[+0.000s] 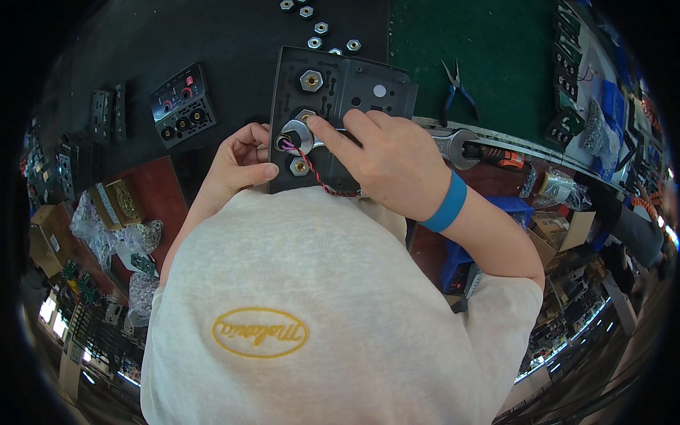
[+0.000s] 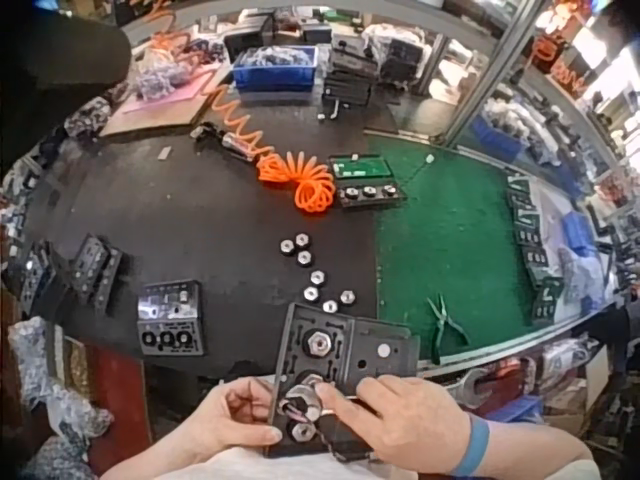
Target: Manually assemble components and wires into a control panel housing using a wrench.
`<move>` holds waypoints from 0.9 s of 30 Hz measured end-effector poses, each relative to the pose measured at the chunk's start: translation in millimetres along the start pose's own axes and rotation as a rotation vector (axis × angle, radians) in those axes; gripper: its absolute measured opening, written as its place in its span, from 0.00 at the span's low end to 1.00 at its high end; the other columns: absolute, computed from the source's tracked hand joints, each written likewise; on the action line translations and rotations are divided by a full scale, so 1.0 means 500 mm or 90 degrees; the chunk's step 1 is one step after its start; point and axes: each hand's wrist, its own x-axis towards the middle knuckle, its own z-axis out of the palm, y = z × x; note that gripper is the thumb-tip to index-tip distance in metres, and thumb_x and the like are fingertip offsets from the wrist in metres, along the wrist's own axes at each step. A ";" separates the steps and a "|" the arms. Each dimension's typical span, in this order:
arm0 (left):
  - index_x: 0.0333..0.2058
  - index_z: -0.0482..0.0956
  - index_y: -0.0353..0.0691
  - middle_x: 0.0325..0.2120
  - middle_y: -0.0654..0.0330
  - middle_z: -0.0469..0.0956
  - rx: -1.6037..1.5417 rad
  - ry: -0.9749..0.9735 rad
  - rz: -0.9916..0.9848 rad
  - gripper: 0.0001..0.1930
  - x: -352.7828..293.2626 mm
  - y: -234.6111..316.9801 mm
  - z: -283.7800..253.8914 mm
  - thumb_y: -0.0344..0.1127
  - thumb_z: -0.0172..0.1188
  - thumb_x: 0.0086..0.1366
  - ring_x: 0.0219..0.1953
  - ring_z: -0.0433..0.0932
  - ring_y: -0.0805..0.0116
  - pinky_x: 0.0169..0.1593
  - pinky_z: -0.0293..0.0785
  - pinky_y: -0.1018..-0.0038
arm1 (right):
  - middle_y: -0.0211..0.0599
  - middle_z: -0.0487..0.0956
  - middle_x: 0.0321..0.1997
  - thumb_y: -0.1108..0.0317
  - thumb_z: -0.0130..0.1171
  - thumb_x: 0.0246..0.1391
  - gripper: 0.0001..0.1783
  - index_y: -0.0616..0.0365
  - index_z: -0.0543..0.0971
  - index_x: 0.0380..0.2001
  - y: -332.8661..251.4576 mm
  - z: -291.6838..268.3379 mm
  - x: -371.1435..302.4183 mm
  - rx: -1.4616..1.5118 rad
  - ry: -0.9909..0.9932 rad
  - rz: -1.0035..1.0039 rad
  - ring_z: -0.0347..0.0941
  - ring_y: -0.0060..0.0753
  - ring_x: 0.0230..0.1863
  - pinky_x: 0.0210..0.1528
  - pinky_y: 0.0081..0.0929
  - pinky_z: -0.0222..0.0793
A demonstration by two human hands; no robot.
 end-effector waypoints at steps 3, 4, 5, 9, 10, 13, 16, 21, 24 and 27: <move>0.31 0.71 0.37 0.42 0.56 0.73 -0.008 -0.013 -0.014 0.15 0.003 -0.004 -0.002 0.19 0.67 0.45 0.43 0.77 0.68 0.49 0.74 0.71 | 0.34 0.65 0.25 0.76 0.56 0.40 0.29 0.54 0.73 0.51 -0.026 0.012 -0.001 0.041 0.009 0.034 0.67 0.32 0.24 0.23 0.27 0.64; 0.32 0.71 0.37 0.42 0.56 0.73 0.000 -0.016 0.010 0.15 0.004 -0.012 -0.005 0.19 0.66 0.46 0.43 0.77 0.68 0.48 0.74 0.71 | 0.34 0.65 0.24 0.76 0.56 0.40 0.28 0.53 0.73 0.51 -0.029 0.013 0.003 0.069 0.015 0.044 0.67 0.33 0.24 0.23 0.27 0.65; 0.33 0.71 0.36 0.41 0.56 0.73 0.009 -0.018 0.034 0.16 0.005 -0.014 -0.006 0.19 0.66 0.46 0.43 0.77 0.68 0.48 0.74 0.71 | 0.34 0.65 0.24 0.76 0.56 0.40 0.28 0.53 0.73 0.51 -0.025 0.007 0.006 0.066 0.016 0.040 0.67 0.33 0.24 0.23 0.27 0.65; 0.33 0.70 0.36 0.39 0.58 0.71 0.047 0.013 0.101 0.17 -0.007 0.025 0.008 0.18 0.66 0.44 0.43 0.76 0.69 0.47 0.74 0.73 | 0.35 0.69 0.26 0.70 0.61 0.42 0.24 0.51 0.75 0.48 0.017 -0.055 0.018 0.106 -0.044 0.073 0.70 0.33 0.25 0.25 0.26 0.67; 0.32 0.70 0.35 0.39 0.59 0.70 0.062 0.006 0.118 0.16 -0.006 0.036 0.004 0.19 0.65 0.44 0.43 0.75 0.70 0.46 0.75 0.75 | 0.34 0.72 0.27 0.69 0.62 0.43 0.22 0.53 0.76 0.46 0.042 -0.063 0.008 0.203 0.033 0.126 0.69 0.31 0.23 0.25 0.24 0.66; 0.32 0.70 0.34 0.40 0.59 0.70 0.214 0.023 0.201 0.14 0.000 0.068 0.000 0.20 0.64 0.46 0.41 0.75 0.70 0.44 0.76 0.75 | 0.33 0.76 0.29 0.64 0.63 0.47 0.19 0.57 0.77 0.44 0.058 -0.064 0.003 0.442 0.160 0.324 0.65 0.23 0.20 0.21 0.20 0.62; 0.31 0.69 0.33 0.37 0.56 0.70 0.539 0.056 0.414 0.15 0.009 0.087 0.042 0.19 0.62 0.44 0.40 0.77 0.63 0.39 0.77 0.74 | 0.30 0.76 0.26 0.57 0.57 0.56 0.20 0.61 0.75 0.44 0.049 -0.050 0.030 0.926 0.257 0.466 0.53 0.10 0.13 0.14 0.12 0.48; 0.34 0.72 0.33 0.38 0.54 0.71 1.043 0.073 0.714 0.18 0.021 0.084 0.032 0.18 0.63 0.40 0.46 0.75 0.55 0.42 0.76 0.67 | 0.26 0.73 0.23 0.60 0.57 0.56 0.15 0.61 0.73 0.38 0.050 -0.001 0.057 1.172 0.309 0.480 0.50 0.10 0.10 0.12 0.11 0.45; 0.36 0.75 0.34 0.41 0.53 0.72 1.102 0.043 0.776 0.19 0.028 0.082 0.019 0.20 0.64 0.41 0.47 0.75 0.56 0.44 0.76 0.67 | 0.26 0.75 0.29 0.66 0.55 0.56 0.09 0.58 0.72 0.38 0.072 0.045 0.040 1.187 0.251 0.488 0.49 0.09 0.10 0.12 0.11 0.45; 0.44 0.72 0.35 0.46 0.52 0.69 0.962 0.100 0.805 0.25 0.035 0.074 -0.003 0.21 0.65 0.43 0.54 0.70 0.56 0.52 0.71 0.65 | 0.28 0.76 0.34 0.68 0.54 0.57 0.12 0.58 0.71 0.44 0.078 0.068 0.023 1.240 0.297 0.452 0.50 0.09 0.11 0.13 0.11 0.46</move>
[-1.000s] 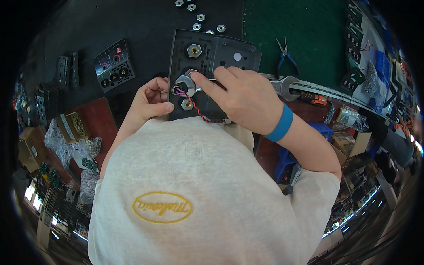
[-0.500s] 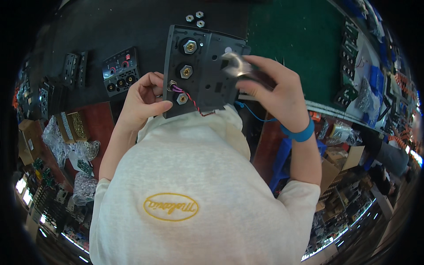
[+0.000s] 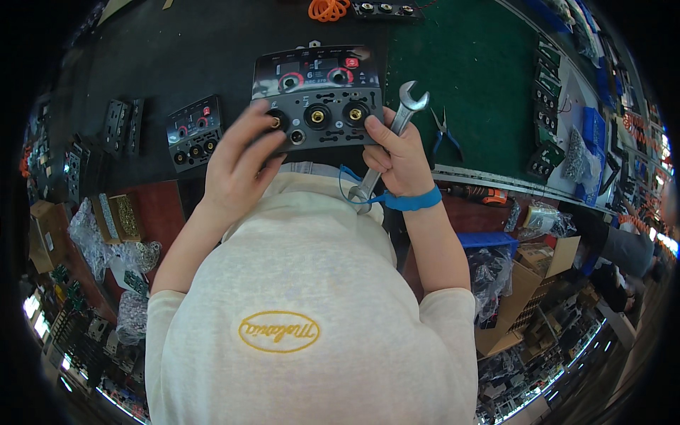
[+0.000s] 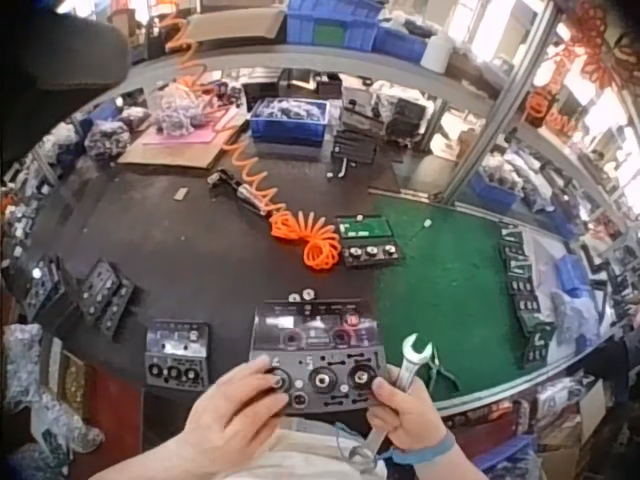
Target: Manually assemble components and wires into a control panel housing using a wrench.
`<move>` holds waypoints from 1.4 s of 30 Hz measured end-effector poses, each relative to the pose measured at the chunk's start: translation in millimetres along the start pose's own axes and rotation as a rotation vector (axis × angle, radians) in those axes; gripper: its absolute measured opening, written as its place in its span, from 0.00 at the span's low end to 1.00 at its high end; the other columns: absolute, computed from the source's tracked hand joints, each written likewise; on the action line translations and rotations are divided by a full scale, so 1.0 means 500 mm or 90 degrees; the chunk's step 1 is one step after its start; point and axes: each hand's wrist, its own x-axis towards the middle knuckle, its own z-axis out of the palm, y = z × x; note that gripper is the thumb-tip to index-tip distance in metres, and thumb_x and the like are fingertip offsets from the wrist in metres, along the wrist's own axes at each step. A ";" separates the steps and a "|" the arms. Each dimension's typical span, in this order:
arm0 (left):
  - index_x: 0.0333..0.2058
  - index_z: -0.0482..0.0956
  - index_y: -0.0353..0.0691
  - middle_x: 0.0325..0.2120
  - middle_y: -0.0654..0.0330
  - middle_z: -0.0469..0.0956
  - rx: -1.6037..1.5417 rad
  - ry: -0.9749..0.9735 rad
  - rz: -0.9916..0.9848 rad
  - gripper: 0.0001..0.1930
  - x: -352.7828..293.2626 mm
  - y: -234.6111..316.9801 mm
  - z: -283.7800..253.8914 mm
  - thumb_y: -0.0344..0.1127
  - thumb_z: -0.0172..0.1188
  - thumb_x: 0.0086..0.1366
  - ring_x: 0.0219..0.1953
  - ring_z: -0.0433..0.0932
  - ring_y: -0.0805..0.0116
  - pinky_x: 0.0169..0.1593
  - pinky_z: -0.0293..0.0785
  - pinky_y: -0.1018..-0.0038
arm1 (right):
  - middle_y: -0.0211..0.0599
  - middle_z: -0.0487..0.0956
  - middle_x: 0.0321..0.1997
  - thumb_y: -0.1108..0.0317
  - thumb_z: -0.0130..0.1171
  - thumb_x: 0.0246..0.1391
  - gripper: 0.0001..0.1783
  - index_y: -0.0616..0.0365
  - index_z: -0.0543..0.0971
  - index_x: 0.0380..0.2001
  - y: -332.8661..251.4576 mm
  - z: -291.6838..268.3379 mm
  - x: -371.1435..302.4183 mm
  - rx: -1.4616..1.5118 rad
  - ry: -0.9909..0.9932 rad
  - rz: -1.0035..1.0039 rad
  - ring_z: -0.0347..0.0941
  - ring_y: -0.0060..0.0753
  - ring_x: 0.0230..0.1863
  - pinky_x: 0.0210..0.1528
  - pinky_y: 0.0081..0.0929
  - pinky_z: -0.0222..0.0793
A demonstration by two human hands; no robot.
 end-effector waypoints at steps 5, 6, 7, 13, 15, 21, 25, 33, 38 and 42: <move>0.59 0.56 0.38 0.59 0.50 0.56 -0.166 0.044 -0.286 0.41 -0.007 0.013 0.001 0.23 0.66 0.45 0.62 0.57 0.53 0.60 0.63 0.61 | 0.30 0.76 0.38 0.70 0.52 0.58 0.15 0.58 0.69 0.49 0.022 -0.030 -0.001 0.015 -0.007 -0.041 0.50 0.10 0.12 0.15 0.11 0.47; 0.62 0.49 0.40 0.62 0.50 0.51 -0.276 0.017 -0.390 0.46 -0.013 0.010 0.007 0.24 0.66 0.47 0.64 0.53 0.53 0.61 0.61 0.61 | 0.30 0.76 0.38 0.70 0.52 0.58 0.16 0.58 0.69 0.49 0.023 -0.032 -0.002 0.014 -0.013 -0.045 0.51 0.09 0.12 0.15 0.11 0.47; 0.64 0.44 0.42 0.63 0.50 0.49 -0.355 0.002 -0.424 0.47 -0.015 0.008 0.012 0.22 0.64 0.49 0.64 0.54 0.55 0.62 0.59 0.60 | 0.29 0.76 0.38 0.71 0.52 0.58 0.16 0.58 0.69 0.49 0.025 -0.034 -0.003 0.013 -0.018 -0.049 0.51 0.09 0.13 0.15 0.11 0.48; 0.64 0.43 0.42 0.63 0.50 0.49 -0.529 0.013 -0.486 0.46 -0.015 0.023 0.011 0.19 0.60 0.51 0.60 0.61 0.57 0.61 0.60 0.60 | 0.28 0.76 0.39 0.70 0.52 0.58 0.17 0.57 0.68 0.50 0.034 -0.035 -0.012 0.017 -0.033 -0.063 0.51 0.09 0.13 0.16 0.11 0.47; 0.64 0.44 0.42 0.63 0.50 0.50 -0.515 0.008 -0.480 0.46 -0.017 0.024 0.009 0.20 0.61 0.50 0.60 0.62 0.57 0.61 0.61 0.60 | 0.28 0.76 0.39 0.70 0.52 0.58 0.17 0.57 0.68 0.50 0.037 -0.035 -0.013 0.016 -0.033 -0.063 0.51 0.09 0.13 0.16 0.11 0.47; 0.64 0.46 0.42 0.63 0.53 0.51 -0.447 -0.016 -0.468 0.46 -0.014 0.039 0.000 0.18 0.62 0.48 0.58 0.64 0.61 0.59 0.65 0.65 | 0.28 0.75 0.38 0.69 0.53 0.58 0.18 0.57 0.67 0.51 0.036 -0.035 -0.015 0.010 -0.044 -0.066 0.51 0.09 0.13 0.16 0.10 0.47; 0.63 0.48 0.40 0.63 0.54 0.51 -0.397 0.006 -0.409 0.45 -0.022 0.038 0.002 0.19 0.63 0.48 0.57 0.65 0.63 0.57 0.67 0.67 | 0.28 0.75 0.37 0.67 0.53 0.57 0.20 0.57 0.66 0.52 0.037 -0.040 -0.009 0.014 -0.086 -0.081 0.52 0.09 0.13 0.15 0.10 0.47; 0.62 0.53 0.44 0.62 0.52 0.52 -0.324 0.039 -0.352 0.43 -0.015 0.037 -0.001 0.22 0.65 0.48 0.52 0.69 0.63 0.51 0.72 0.70 | 0.27 0.75 0.37 0.67 0.53 0.57 0.20 0.57 0.66 0.52 0.036 -0.030 -0.001 0.022 -0.103 -0.095 0.52 0.08 0.13 0.15 0.10 0.47; 0.62 0.51 0.38 0.62 0.54 0.53 -0.507 0.086 -0.429 0.41 0.000 0.036 -0.003 0.18 0.61 0.50 0.55 0.65 0.65 0.56 0.68 0.70 | 0.27 0.75 0.36 0.67 0.54 0.57 0.19 0.57 0.67 0.51 0.032 -0.017 -0.004 0.026 -0.086 -0.096 0.51 0.08 0.13 0.15 0.10 0.46; 0.62 0.52 0.38 0.62 0.53 0.55 -0.641 0.167 -0.454 0.40 -0.003 0.021 0.005 0.18 0.59 0.51 0.56 0.65 0.66 0.57 0.66 0.70 | 0.26 0.75 0.36 0.67 0.53 0.58 0.17 0.57 0.68 0.50 0.031 -0.009 -0.004 0.029 -0.055 -0.089 0.51 0.09 0.13 0.15 0.10 0.46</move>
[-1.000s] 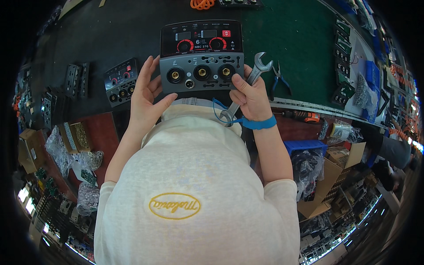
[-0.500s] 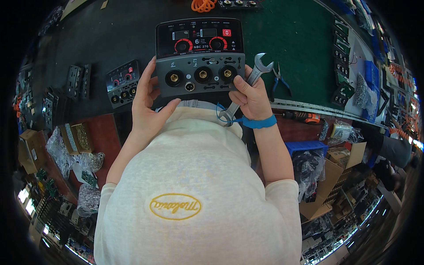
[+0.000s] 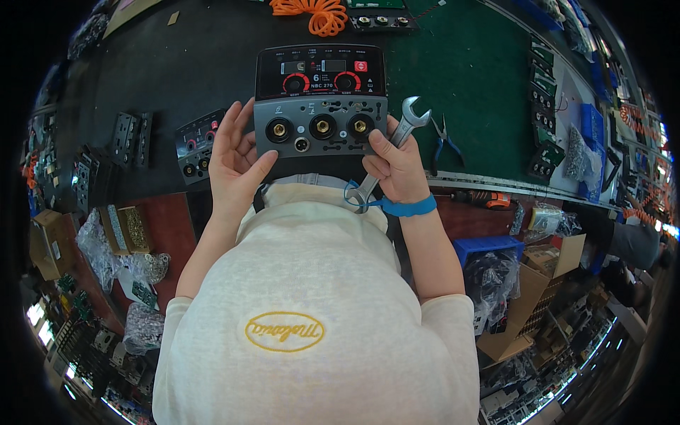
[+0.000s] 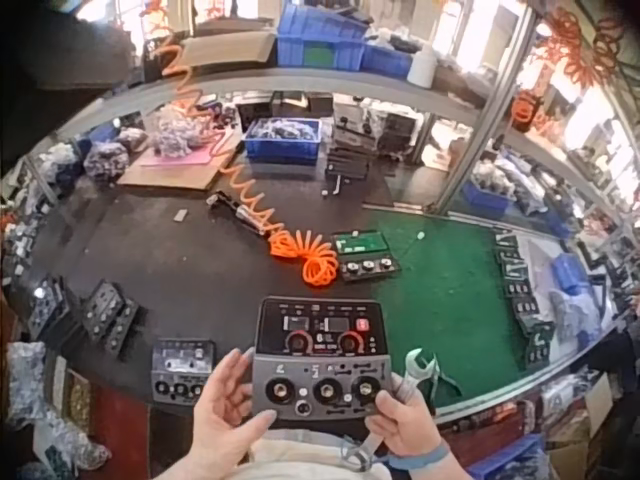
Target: Manually assemble components and wires into a control panel housing using a wrench.
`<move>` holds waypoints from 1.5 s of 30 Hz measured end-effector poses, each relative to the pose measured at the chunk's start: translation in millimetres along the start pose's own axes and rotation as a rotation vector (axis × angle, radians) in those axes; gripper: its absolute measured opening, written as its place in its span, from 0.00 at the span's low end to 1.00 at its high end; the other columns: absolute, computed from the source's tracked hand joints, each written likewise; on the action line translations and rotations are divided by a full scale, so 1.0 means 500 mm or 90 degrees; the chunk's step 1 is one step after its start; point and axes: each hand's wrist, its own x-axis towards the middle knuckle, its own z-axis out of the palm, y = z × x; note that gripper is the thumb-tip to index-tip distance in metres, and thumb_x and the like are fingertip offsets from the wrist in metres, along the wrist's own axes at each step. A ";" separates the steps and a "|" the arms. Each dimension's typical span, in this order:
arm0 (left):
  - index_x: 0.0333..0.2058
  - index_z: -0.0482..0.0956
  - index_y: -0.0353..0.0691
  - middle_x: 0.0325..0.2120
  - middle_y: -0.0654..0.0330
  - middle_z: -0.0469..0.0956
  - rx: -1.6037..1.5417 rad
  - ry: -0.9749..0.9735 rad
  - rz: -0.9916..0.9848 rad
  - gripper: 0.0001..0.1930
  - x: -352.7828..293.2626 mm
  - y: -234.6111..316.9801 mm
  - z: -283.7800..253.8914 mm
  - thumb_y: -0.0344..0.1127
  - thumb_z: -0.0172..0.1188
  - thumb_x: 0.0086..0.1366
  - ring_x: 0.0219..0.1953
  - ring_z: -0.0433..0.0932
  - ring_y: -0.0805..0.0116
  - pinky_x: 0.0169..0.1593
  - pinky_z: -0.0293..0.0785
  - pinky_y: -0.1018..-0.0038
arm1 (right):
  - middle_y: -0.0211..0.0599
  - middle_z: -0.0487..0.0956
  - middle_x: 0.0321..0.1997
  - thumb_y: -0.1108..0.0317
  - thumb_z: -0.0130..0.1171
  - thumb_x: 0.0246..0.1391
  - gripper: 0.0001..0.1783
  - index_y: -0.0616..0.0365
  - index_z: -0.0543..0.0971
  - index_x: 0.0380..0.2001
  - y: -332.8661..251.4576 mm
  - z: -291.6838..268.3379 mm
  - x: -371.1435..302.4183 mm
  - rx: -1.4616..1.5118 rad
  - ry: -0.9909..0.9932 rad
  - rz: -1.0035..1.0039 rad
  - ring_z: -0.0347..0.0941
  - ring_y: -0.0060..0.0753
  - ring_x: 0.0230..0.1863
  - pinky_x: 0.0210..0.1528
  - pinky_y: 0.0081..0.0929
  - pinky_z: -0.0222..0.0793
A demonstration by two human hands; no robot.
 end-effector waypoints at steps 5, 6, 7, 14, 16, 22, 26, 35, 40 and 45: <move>0.57 0.63 0.41 0.61 0.53 0.56 0.275 0.018 0.146 0.34 -0.001 0.000 0.002 0.20 0.62 0.49 0.62 0.58 0.58 0.62 0.58 0.65 | 0.26 0.75 0.35 0.68 0.52 0.58 0.15 0.57 0.68 0.48 -0.005 0.013 0.004 -0.011 0.002 0.008 0.50 0.09 0.12 0.15 0.10 0.46; 0.57 0.63 0.41 0.61 0.53 0.56 0.276 0.019 0.147 0.34 -0.001 0.004 0.001 0.20 0.62 0.49 0.62 0.58 0.58 0.62 0.58 0.65 | 0.26 0.75 0.35 0.68 0.52 0.58 0.14 0.57 0.69 0.47 -0.006 0.017 0.006 -0.013 0.018 0.011 0.50 0.08 0.12 0.15 0.10 0.46; 0.53 0.67 0.42 0.61 0.53 0.56 0.440 -0.005 0.236 0.31 0.001 0.011 0.001 0.21 0.63 0.48 0.62 0.58 0.56 0.61 0.58 0.65 | 0.26 0.75 0.34 0.69 0.52 0.58 0.14 0.58 0.69 0.47 -0.006 0.019 0.007 -0.017 0.035 0.014 0.50 0.08 0.12 0.14 0.10 0.46; 0.37 0.78 0.40 0.48 0.55 0.73 0.683 -0.085 0.455 0.19 0.025 -0.009 -0.001 0.24 0.67 0.42 0.57 0.65 0.50 0.55 0.68 0.62 | 0.25 0.74 0.31 0.69 0.53 0.57 0.12 0.60 0.70 0.44 -0.021 0.055 0.009 -0.028 0.059 0.031 0.49 0.08 0.11 0.14 0.10 0.45; 0.37 0.78 0.37 0.44 0.55 0.75 0.691 -0.096 0.497 0.19 0.029 -0.018 -0.007 0.24 0.67 0.42 0.51 0.73 0.53 0.49 0.73 0.66 | 0.23 0.72 0.29 0.68 0.54 0.57 0.11 0.60 0.71 0.42 -0.026 0.065 0.007 -0.065 0.086 0.034 0.50 0.08 0.11 0.13 0.10 0.45; 0.37 0.76 0.36 0.40 0.53 0.77 0.546 -0.080 0.399 0.17 0.020 -0.021 -0.003 0.20 0.63 0.44 0.46 0.77 0.55 0.45 0.76 0.70 | 0.24 0.70 0.21 0.64 0.55 0.57 0.13 0.62 0.72 0.40 -0.066 0.108 -0.001 -0.104 0.049 0.000 0.49 0.07 0.12 0.13 0.09 0.44; 0.42 0.75 0.31 0.39 0.56 0.78 -0.007 0.005 -0.133 0.15 -0.002 -0.010 0.004 0.22 0.61 0.54 0.42 0.78 0.69 0.45 0.75 0.77 | 0.25 0.70 0.16 0.61 0.58 0.55 0.15 0.63 0.72 0.36 -0.118 0.156 -0.009 -0.295 0.042 0.005 0.55 0.11 0.13 0.16 0.13 0.51; 0.42 0.76 0.33 0.32 0.62 0.79 -0.198 0.005 -0.415 0.12 -0.039 -0.037 -0.015 0.25 0.60 0.57 0.24 0.70 0.85 0.25 0.61 0.87 | 0.39 0.74 0.31 0.61 0.61 0.48 0.24 0.55 0.69 0.48 -0.087 0.130 -0.033 -1.155 -0.067 -0.245 0.74 0.39 0.26 0.25 0.29 0.69; 0.42 0.76 0.33 0.31 0.62 0.79 -0.215 0.048 -0.443 0.12 -0.041 -0.038 -0.009 0.26 0.59 0.58 0.23 0.67 0.86 0.24 0.59 0.88 | 0.35 0.70 0.27 0.66 0.60 0.47 0.22 0.52 0.70 0.48 -0.068 0.121 -0.038 -1.226 -0.142 -0.285 0.72 0.35 0.26 0.24 0.28 0.68; 0.42 0.75 0.33 0.32 0.62 0.79 -0.225 0.032 -0.420 0.12 -0.038 -0.037 -0.017 0.25 0.59 0.58 0.25 0.69 0.84 0.26 0.63 0.87 | 0.34 0.70 0.27 0.67 0.61 0.45 0.16 0.57 0.71 0.39 -0.063 0.120 -0.039 -1.172 -0.147 -0.359 0.72 0.32 0.27 0.25 0.26 0.67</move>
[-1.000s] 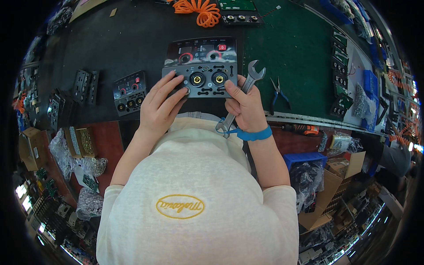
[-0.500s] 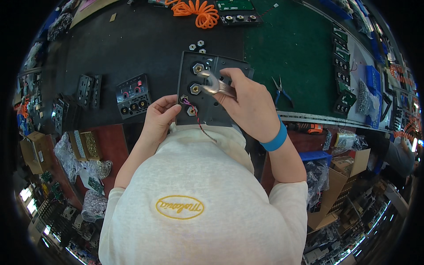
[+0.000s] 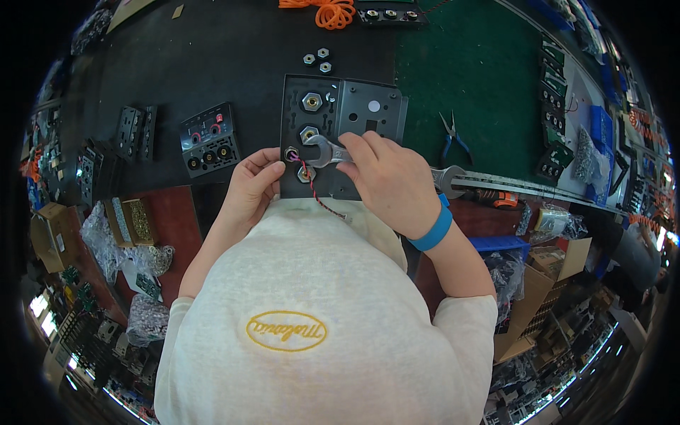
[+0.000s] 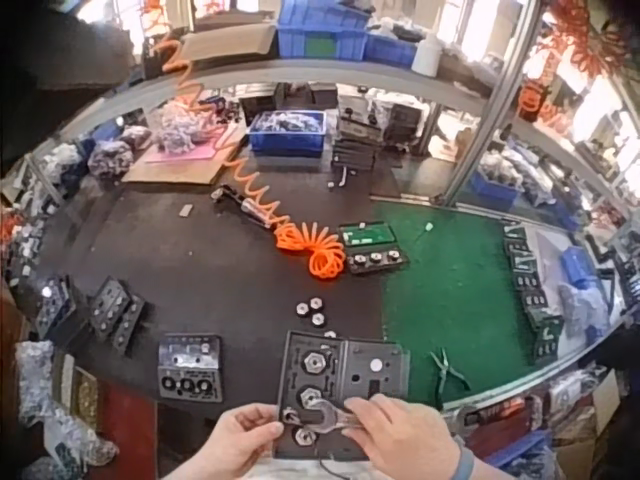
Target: Manually assemble components and wires into a control panel housing using a wrench.
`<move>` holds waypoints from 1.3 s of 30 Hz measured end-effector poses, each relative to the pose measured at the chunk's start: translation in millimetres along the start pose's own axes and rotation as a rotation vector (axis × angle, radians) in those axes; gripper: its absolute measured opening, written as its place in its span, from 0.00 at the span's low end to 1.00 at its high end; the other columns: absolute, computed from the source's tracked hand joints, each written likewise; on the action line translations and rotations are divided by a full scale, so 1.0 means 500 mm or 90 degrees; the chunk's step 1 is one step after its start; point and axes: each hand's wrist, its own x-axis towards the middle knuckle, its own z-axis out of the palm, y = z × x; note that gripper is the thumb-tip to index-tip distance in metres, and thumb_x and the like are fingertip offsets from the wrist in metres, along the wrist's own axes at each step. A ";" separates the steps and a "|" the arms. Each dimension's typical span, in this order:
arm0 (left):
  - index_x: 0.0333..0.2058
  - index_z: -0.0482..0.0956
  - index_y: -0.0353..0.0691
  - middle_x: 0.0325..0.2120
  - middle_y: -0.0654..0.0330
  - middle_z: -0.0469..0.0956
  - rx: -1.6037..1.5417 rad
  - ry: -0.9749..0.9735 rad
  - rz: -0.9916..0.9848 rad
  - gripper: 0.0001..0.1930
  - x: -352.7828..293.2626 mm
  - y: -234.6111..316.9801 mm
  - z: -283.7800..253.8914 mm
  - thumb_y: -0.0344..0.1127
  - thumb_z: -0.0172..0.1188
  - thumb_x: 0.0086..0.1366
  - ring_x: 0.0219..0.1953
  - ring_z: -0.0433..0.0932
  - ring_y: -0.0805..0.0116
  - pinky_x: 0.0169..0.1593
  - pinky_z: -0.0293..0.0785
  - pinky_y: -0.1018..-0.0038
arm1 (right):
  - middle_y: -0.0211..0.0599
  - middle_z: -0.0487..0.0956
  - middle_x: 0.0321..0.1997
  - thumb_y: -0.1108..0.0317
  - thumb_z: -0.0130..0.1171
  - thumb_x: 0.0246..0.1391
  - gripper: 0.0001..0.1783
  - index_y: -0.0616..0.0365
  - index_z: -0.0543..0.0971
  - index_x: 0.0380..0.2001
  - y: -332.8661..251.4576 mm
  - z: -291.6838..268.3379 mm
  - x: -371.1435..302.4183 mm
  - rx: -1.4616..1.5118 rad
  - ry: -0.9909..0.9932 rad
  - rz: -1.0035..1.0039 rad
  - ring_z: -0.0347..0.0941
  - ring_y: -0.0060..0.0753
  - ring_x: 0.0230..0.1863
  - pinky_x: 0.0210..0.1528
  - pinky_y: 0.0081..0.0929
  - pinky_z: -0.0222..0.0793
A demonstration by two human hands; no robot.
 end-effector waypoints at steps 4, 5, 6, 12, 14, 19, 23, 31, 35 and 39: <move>0.42 0.74 0.31 0.34 0.58 0.79 -0.001 -0.041 0.019 0.13 -0.012 0.006 0.006 0.24 0.59 0.57 0.33 0.76 0.78 0.37 0.73 0.83 | 0.34 0.70 0.26 0.66 0.61 0.45 0.13 0.58 0.71 0.33 -0.005 -0.004 0.005 -0.044 -0.005 -0.049 0.71 0.31 0.27 0.25 0.25 0.67; 0.42 0.74 0.31 0.34 0.58 0.79 0.000 -0.041 0.015 0.13 -0.014 0.010 0.008 0.24 0.59 0.57 0.33 0.76 0.78 0.37 0.73 0.83 | 0.33 0.70 0.26 0.66 0.60 0.45 0.12 0.58 0.71 0.32 -0.004 -0.006 0.008 -0.058 -0.013 -0.068 0.72 0.30 0.28 0.25 0.25 0.67; 0.42 0.74 0.31 0.35 0.57 0.79 0.023 -0.045 0.004 0.13 -0.016 0.014 0.008 0.24 0.59 0.57 0.35 0.77 0.76 0.40 0.74 0.81 | 0.33 0.70 0.26 0.65 0.60 0.46 0.12 0.58 0.70 0.30 -0.003 -0.009 0.010 -0.072 -0.021 -0.087 0.72 0.29 0.28 0.25 0.25 0.67; 0.43 0.73 0.31 0.35 0.56 0.79 0.056 -0.066 -0.030 0.14 -0.028 0.014 0.007 0.24 0.60 0.57 0.34 0.78 0.75 0.40 0.76 0.80 | 0.34 0.72 0.25 0.68 0.63 0.42 0.12 0.59 0.72 0.29 -0.006 -0.012 0.015 -0.066 -0.049 -0.134 0.72 0.33 0.27 0.25 0.27 0.66; 0.43 0.73 0.31 0.35 0.57 0.79 0.060 -0.071 -0.038 0.14 -0.028 0.011 0.005 0.24 0.60 0.57 0.34 0.78 0.75 0.40 0.76 0.80 | 0.34 0.72 0.25 0.68 0.63 0.42 0.12 0.59 0.72 0.29 -0.007 -0.010 0.016 -0.060 -0.050 -0.136 0.72 0.33 0.27 0.24 0.26 0.66; 0.43 0.74 0.32 0.35 0.57 0.79 0.048 -0.044 -0.071 0.14 -0.034 0.006 0.009 0.25 0.60 0.57 0.35 0.78 0.75 0.40 0.76 0.79 | 0.34 0.71 0.24 0.68 0.63 0.42 0.11 0.60 0.73 0.28 -0.004 0.003 0.002 -0.075 -0.064 -0.135 0.71 0.32 0.26 0.24 0.26 0.66; 0.43 0.74 0.33 0.35 0.57 0.79 0.025 -0.043 -0.064 0.14 -0.035 -0.004 0.008 0.25 0.60 0.56 0.35 0.78 0.75 0.40 0.76 0.78 | 0.31 0.71 0.24 0.68 0.55 0.48 0.05 0.56 0.71 0.28 -0.005 0.010 -0.008 -0.095 -0.062 -0.130 0.71 0.27 0.26 0.24 0.23 0.67; 0.41 0.75 0.33 0.35 0.57 0.79 -0.052 -0.079 -0.052 0.12 -0.028 -0.020 -0.001 0.24 0.60 0.56 0.36 0.78 0.73 0.41 0.77 0.77 | 0.32 0.70 0.24 0.68 0.56 0.48 0.06 0.56 0.71 0.28 -0.010 0.030 -0.018 -0.067 -0.048 -0.100 0.71 0.28 0.25 0.24 0.23 0.67; 0.39 0.75 0.34 0.35 0.58 0.79 -0.082 -0.066 -0.044 0.11 -0.035 -0.019 0.012 0.23 0.60 0.56 0.36 0.78 0.74 0.40 0.77 0.77 | 0.31 0.69 0.24 0.68 0.57 0.46 0.07 0.55 0.70 0.27 -0.015 0.029 -0.012 -0.057 -0.039 -0.123 0.71 0.28 0.26 0.24 0.23 0.67; 0.39 0.74 0.34 0.35 0.59 0.79 -0.035 -0.073 -0.042 0.11 -0.032 -0.003 0.003 0.24 0.60 0.55 0.35 0.78 0.75 0.40 0.77 0.78 | 0.31 0.68 0.25 0.67 0.57 0.43 0.08 0.55 0.70 0.27 -0.012 -0.016 0.000 -0.109 -0.034 -0.119 0.71 0.27 0.27 0.25 0.23 0.67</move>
